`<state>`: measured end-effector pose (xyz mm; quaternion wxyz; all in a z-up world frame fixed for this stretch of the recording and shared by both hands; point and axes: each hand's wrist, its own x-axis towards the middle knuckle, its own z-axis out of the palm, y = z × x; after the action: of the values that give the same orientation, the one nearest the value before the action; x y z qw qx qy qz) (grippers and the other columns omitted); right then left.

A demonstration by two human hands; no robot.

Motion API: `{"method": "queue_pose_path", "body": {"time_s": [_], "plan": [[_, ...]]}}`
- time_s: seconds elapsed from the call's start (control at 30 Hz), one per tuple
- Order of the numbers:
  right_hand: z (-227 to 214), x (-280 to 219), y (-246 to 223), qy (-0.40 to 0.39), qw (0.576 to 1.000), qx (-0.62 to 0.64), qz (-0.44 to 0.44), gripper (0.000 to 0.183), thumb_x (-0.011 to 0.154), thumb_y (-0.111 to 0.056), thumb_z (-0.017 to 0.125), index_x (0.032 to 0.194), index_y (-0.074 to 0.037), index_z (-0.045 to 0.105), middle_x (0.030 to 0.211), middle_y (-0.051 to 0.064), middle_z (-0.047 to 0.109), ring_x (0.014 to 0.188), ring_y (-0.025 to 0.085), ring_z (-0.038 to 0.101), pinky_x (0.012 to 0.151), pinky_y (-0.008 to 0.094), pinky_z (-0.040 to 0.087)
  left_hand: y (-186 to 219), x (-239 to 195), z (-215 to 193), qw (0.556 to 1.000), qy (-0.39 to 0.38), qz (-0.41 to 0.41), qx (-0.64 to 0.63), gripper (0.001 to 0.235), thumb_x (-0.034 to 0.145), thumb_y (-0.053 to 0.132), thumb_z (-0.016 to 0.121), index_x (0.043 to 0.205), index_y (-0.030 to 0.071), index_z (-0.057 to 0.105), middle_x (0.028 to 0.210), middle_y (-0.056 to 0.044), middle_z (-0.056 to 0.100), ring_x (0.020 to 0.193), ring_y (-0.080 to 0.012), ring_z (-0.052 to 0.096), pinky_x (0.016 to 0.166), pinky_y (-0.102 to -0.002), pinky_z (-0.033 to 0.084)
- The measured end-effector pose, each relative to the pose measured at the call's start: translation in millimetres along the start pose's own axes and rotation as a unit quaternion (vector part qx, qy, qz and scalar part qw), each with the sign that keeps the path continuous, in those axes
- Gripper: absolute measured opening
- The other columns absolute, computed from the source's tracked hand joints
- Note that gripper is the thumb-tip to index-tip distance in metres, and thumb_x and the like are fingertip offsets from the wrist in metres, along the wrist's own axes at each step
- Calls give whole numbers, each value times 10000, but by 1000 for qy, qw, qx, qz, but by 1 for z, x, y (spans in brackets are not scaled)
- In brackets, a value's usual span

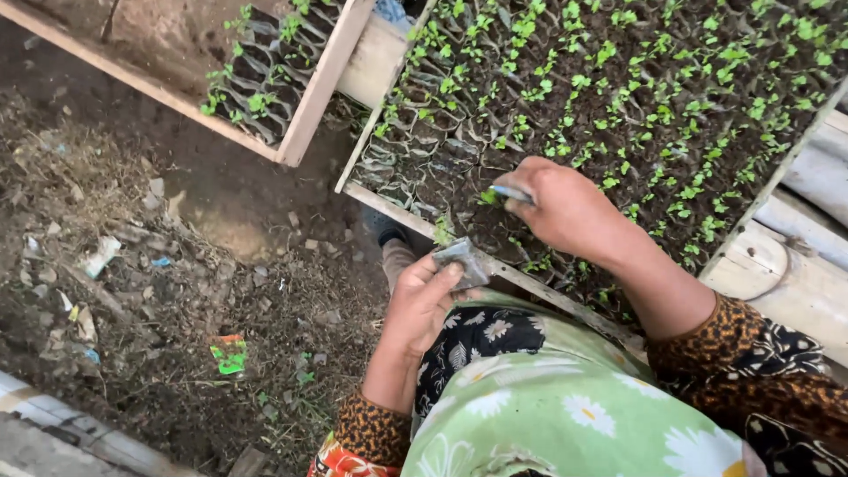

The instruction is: Transplanting small green seedlings from a nursery tray into individual soil-filled plastic bags using a small stick tool.

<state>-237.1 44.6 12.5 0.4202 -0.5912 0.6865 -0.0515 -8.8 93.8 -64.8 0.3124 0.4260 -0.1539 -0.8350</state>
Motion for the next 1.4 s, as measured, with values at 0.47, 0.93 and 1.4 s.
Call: {"method": "queue_pose_path", "body": {"time_s": [0.47, 0.93, 1.4], "plan": [[38, -12, -3, 38, 940, 299, -158, 78, 850, -89, 771, 907, -36, 765, 821, 73, 639, 764, 180, 570, 772, 376, 475, 14, -11, 23, 969, 45, 158, 186, 209, 823, 17, 799, 1019, -29, 742, 768, -167, 738, 673, -207, 734, 610, -331, 619], [38, -18, -9, -19, 906, 394, -152, 134, 833, -90, 808, 819, 3, 713, 767, 73, 582, 727, 132, 498, 690, 335, 437, 43, -29, 59, 868, 78, 292, 394, 172, 775, 119, 849, 928, 74, 783, 819, -102, 758, 843, -250, 760, 802, -375, 595], [52, -19, -7, -30, 906, 401, -133, 102, 937, -48, 660, 882, 37, 677, 753, 80, 548, 665, 162, 523, 619, 315, 444, 19, -12, 21, 936, 12, 174, 306, 161, 812, 106, 817, 949, 29, 783, 700, -102, 730, 739, -137, 687, 743, -357, 581]]}}
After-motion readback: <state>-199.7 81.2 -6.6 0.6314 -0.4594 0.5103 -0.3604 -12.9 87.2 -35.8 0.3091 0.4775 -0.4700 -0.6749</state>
